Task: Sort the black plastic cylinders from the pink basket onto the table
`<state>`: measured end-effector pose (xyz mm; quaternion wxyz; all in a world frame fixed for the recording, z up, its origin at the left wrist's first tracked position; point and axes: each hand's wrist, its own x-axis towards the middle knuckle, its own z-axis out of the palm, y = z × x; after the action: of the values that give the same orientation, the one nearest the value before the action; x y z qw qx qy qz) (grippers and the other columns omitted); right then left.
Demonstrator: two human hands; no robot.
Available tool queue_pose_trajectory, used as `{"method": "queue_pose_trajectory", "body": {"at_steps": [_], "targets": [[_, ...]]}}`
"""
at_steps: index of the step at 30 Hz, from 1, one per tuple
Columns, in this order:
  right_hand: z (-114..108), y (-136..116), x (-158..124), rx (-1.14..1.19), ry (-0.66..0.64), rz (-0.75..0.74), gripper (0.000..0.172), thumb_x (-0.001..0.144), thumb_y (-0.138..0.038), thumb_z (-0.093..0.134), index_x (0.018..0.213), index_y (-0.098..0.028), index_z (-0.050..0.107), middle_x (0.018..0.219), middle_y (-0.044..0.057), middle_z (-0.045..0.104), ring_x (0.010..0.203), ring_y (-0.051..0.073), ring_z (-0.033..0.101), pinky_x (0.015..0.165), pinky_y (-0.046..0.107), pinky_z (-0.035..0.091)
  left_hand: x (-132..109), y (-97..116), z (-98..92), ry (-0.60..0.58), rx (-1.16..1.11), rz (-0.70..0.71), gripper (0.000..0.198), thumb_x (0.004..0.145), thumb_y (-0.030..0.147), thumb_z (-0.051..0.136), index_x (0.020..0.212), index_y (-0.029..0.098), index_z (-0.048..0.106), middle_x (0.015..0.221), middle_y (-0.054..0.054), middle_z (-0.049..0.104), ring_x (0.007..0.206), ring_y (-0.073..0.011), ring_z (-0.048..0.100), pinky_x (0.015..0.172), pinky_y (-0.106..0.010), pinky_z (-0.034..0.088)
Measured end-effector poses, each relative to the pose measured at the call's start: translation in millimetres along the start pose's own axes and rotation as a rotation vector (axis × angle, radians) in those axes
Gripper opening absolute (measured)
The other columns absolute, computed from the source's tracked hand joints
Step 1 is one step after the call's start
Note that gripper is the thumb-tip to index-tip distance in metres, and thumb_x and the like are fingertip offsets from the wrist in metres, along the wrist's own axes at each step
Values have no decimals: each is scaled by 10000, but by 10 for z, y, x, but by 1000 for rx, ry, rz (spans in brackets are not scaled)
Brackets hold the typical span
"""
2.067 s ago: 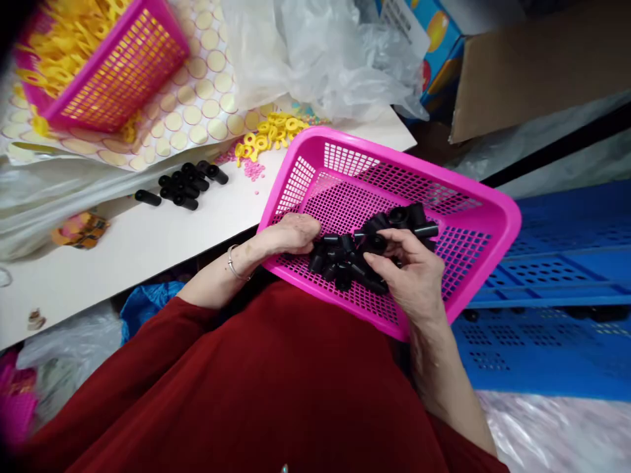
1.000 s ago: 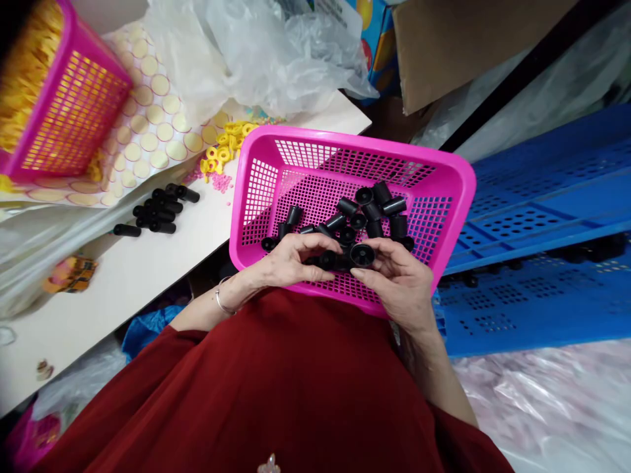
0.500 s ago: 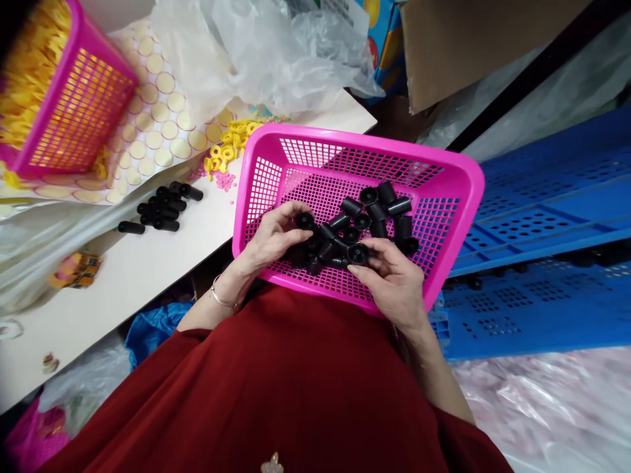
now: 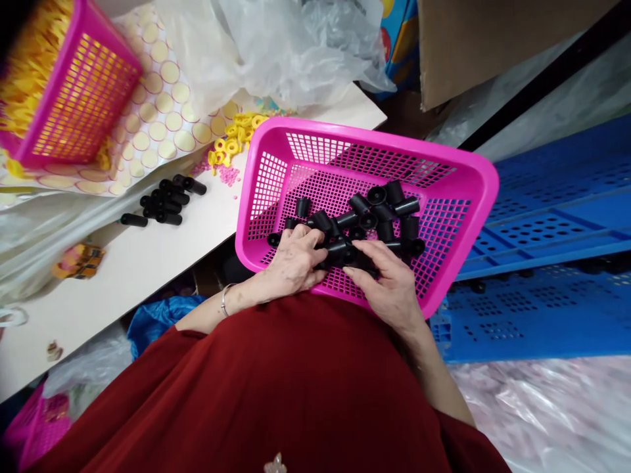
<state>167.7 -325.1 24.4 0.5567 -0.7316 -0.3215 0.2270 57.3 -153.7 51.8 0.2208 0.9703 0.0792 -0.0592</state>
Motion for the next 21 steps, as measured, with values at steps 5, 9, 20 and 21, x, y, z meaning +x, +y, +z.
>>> {"method": "queue_pose_trajectory", "body": {"at_steps": [5, 9, 20, 21], "targets": [[-5, -47, 24, 9, -28, -30, 386, 795, -323, 730, 1169, -288, 646, 1076, 33, 694, 986, 213, 676, 949, 442, 551, -3, -81, -76, 108, -586, -20, 121, 748, 187, 601, 864, 155, 608, 841, -28, 607, 799, -162, 547, 710, -309, 451], [-12, -142, 71, -36, -52, -105, 253, 801, -306, 724, 1050, -276, 686, 1020, 45, 693, 986, 225, 656, 931, 439, 545, 7, -104, -76, 179, -724, 57, 127, 786, 204, 640, 903, 159, 621, 857, -28, 607, 783, -144, 560, 735, -302, 477], [3, -192, 113, -100, -87, -208, 234, 802, -266, 733, 1036, -282, 727, 1008, 28, 746, 924, 220, 697, 906, 436, 566, 55, -173, 22, 201, -679, 230, 288, 844, 334, 699, 1071, 157, 699, 939, -64, 681, 895, -182, 653, 837, -325, 558], [9, -170, 110, -106, -92, -200, 256, 797, -272, 741, 1052, -288, 728, 1006, 21, 754, 916, 219, 707, 907, 433, 573, 51, -186, 38, 222, -657, 269, 339, 847, 333, 695, 1135, 153, 678, 990, -78, 696, 938, -195, 666, 867, -334, 563]]}}
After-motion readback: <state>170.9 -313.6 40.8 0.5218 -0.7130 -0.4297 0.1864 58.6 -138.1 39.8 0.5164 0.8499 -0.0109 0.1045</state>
